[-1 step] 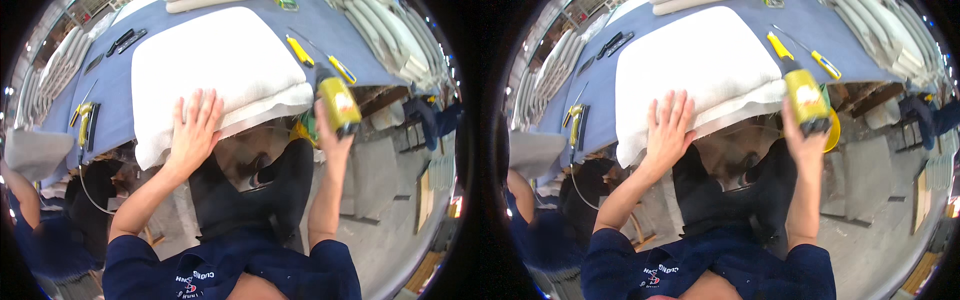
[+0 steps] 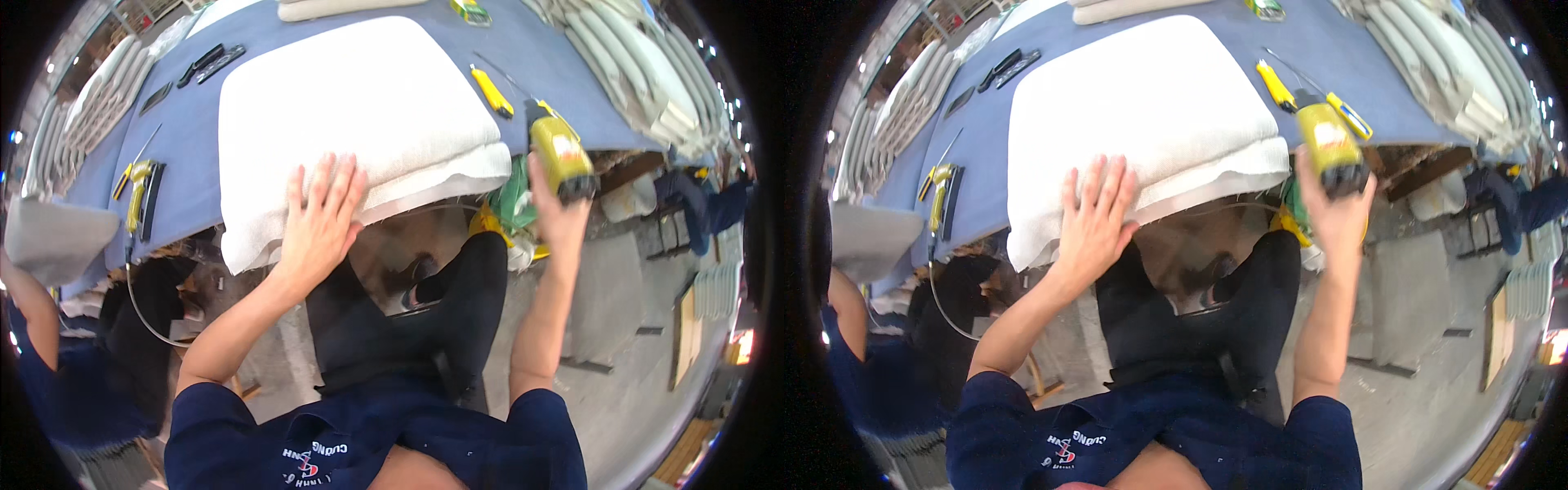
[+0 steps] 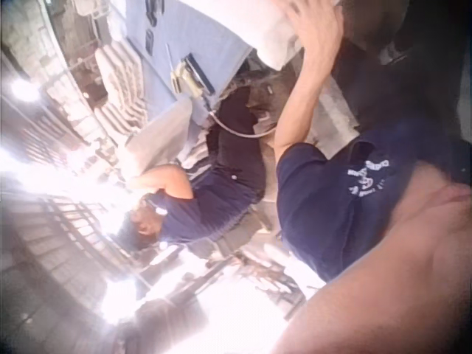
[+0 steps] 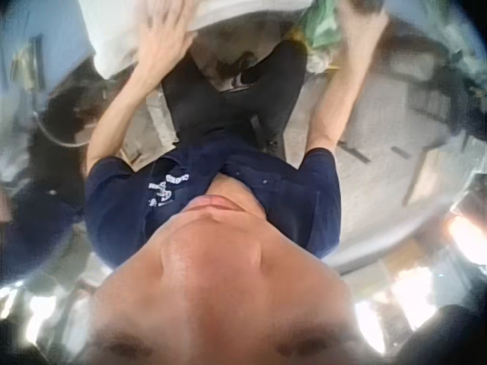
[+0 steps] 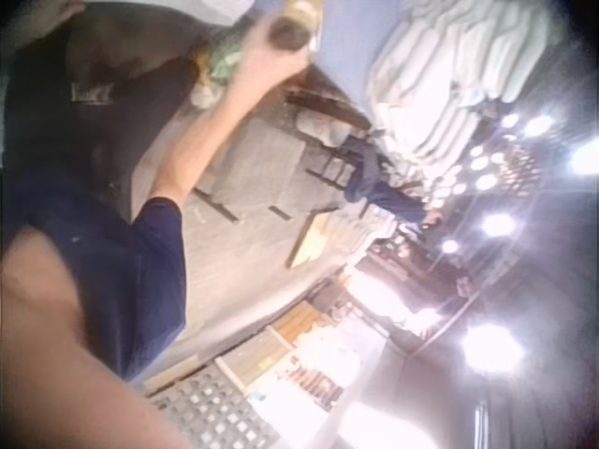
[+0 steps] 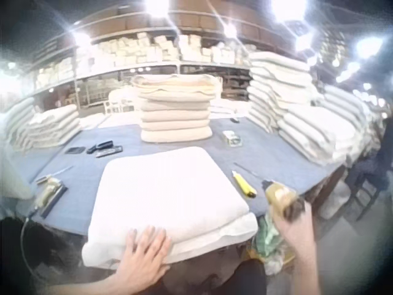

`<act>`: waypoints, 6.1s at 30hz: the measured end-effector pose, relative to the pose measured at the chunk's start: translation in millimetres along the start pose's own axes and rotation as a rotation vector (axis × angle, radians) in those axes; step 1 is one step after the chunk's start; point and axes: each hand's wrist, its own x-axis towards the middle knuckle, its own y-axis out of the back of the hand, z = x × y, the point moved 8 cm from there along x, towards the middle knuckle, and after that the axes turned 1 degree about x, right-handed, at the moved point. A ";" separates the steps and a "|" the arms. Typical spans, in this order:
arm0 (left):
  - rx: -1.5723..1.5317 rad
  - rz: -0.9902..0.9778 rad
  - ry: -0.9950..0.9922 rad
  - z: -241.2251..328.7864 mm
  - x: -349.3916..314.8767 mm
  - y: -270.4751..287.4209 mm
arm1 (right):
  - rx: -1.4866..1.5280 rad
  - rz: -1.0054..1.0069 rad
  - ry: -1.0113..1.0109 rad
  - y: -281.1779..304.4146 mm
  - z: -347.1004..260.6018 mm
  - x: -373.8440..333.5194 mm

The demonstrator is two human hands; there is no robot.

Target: The person stuffs white fabric covers with cotton-like material, folds and smooths the edges, and uses a staple gun to secure the fabric. The person also uses a screwdriver to adjust the fabric and a utility knife to trim excess material.

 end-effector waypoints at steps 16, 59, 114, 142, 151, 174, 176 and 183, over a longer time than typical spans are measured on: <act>-0.896 0.384 0.794 -110.4 -101.7 -6.3 | -0.507 -0.560 0.936 -150.0 -69.4 -64.9; -0.973 0.752 0.802 -49.3 -128.1 -29.2 | 0.648 -0.231 0.513 -203.2 -79.6 -176.3; -0.269 0.511 0.140 -130.5 -38.2 -40.1 | 0.265 -0.901 0.789 -270.0 -98.0 -150.3; -0.470 -0.017 0.097 -107.8 -5.6 -6.7 | 0.318 -1.017 0.929 -244.7 -76.7 -109.5; -0.589 0.056 0.058 -93.2 0.2 -11.4 | 0.309 -1.009 1.082 -237.7 -69.6 -113.2; -0.517 0.153 0.148 -75.5 -1.4 -20.4 | -0.348 -0.273 0.426 -83.9 -5.5 116.4; -0.541 0.144 0.123 -74.9 -0.3 -20.5 | -0.828 -0.095 0.504 -42.1 73.8 193.5; -0.480 0.228 0.180 -65.8 -3.3 -22.2 | -0.980 -0.536 0.321 -20.6 189.0 316.3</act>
